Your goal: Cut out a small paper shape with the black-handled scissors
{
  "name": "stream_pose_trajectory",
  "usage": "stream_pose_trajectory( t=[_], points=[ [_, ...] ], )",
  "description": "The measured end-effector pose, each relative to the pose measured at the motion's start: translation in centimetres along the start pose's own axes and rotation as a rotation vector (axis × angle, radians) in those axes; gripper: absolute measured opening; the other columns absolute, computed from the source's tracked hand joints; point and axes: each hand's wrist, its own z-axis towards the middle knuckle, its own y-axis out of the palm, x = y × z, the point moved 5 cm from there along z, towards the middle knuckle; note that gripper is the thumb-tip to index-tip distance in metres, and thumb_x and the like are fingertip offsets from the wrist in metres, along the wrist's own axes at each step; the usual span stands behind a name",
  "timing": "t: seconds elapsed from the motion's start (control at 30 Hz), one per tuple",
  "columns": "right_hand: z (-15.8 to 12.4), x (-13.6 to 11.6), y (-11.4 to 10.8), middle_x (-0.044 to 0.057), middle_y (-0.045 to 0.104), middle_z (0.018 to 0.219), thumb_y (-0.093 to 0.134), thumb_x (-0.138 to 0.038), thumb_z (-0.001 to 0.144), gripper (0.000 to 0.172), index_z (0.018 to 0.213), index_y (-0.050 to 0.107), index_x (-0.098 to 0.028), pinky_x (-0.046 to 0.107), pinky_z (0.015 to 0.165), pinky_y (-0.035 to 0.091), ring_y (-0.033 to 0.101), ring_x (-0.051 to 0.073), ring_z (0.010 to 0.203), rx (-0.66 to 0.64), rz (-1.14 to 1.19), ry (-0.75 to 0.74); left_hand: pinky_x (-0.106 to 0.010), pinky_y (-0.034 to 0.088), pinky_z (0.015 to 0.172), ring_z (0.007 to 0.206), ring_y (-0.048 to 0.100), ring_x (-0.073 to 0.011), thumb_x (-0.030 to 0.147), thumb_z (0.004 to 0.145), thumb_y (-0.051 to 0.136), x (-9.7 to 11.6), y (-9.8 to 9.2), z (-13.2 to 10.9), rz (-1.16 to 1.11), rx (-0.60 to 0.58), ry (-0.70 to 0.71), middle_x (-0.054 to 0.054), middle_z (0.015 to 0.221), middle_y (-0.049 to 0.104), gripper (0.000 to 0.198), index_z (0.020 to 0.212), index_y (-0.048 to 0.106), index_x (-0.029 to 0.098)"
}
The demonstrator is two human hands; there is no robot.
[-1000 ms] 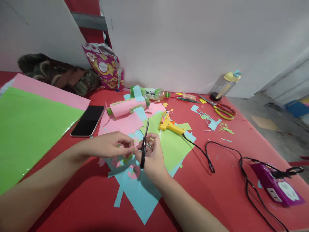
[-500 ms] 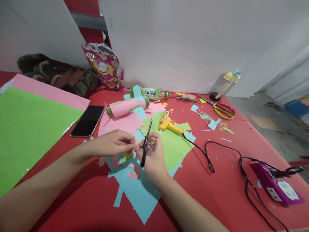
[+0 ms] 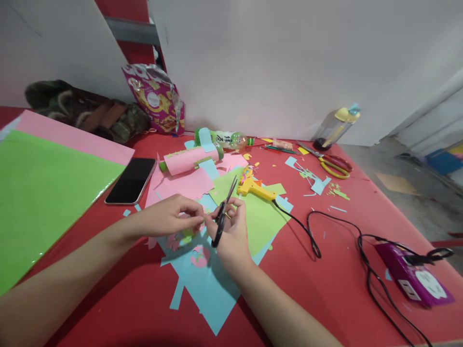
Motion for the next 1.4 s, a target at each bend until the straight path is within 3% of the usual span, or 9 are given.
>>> stream_pose_trajectory(
  t=[0.13, 0.33, 0.53, 0.77, 1.4],
  points=[
    [0.0, 0.1, 0.2, -0.008, 0.047, 0.066, 0.067, -0.017, 0.059, 0.040, 0.084, 0.036, -0.024, 0.022, 0.055, 0.042, 0.052, 0.009, 0.059, -0.011, 0.011, 0.008, -0.016, 0.034, 0.044, 0.046, 0.048, -0.0072, 0.026, 0.077, 0.041, -0.2, 0.1, 0.0, 0.001, -0.028, -0.021, 0.000, 0.057, 0.058, 0.025, 0.064, 0.058, 0.014],
    [0.1, -0.4, -0.1, -0.008, 0.047, 0.064, 0.065, -0.016, 0.059, 0.038, 0.082, 0.037, -0.023, 0.020, 0.051, 0.040, 0.049, 0.007, 0.054, 0.038, -0.033, -0.016, -0.018, 0.040, 0.053, 0.057, 0.054, -0.0105, 0.023, 0.075, 0.040, -0.2, -0.6, -0.1, -0.042, 0.018, -0.032, 0.000, 0.061, 0.060, 0.022, 0.061, 0.055, 0.014],
    [0.1, -0.4, -0.3, -0.008, 0.047, 0.065, 0.066, -0.016, 0.060, 0.039, 0.084, 0.037, -0.024, 0.023, 0.058, 0.042, 0.050, 0.008, 0.058, 0.061, -0.014, -0.033, -0.019, 0.043, 0.059, 0.069, 0.058, -0.0127, 0.018, 0.069, 0.046, -0.5, -0.6, -0.1, -0.100, 0.048, -0.031, -0.001, 0.074, 0.063, 0.016, 0.081, 0.056, 0.016],
    [0.1, -0.5, -0.4, -0.007, 0.047, 0.066, 0.066, -0.015, 0.059, 0.040, 0.084, 0.036, -0.024, 0.023, 0.057, 0.041, 0.049, 0.009, 0.058, 0.063, -0.013, -0.050, -0.017, 0.038, 0.051, 0.056, 0.051, -0.0092, 0.030, 0.076, 0.042, 0.2, -0.2, 0.1, -0.088, 0.063, -0.006, 0.001, 0.062, 0.057, 0.023, 0.067, 0.056, 0.014],
    [0.1, -0.9, -0.5, -0.007, 0.048, 0.065, 0.066, -0.016, 0.060, 0.039, 0.084, 0.036, -0.024, 0.022, 0.054, 0.041, 0.049, 0.009, 0.056, 0.084, -0.014, -0.064, -0.019, 0.041, 0.057, 0.061, 0.055, -0.0105, 0.028, 0.078, 0.042, 0.2, 0.5, 0.5, -0.157, 0.152, -0.003, -0.001, 0.065, 0.060, 0.024, 0.066, 0.057, 0.014]
  ],
)
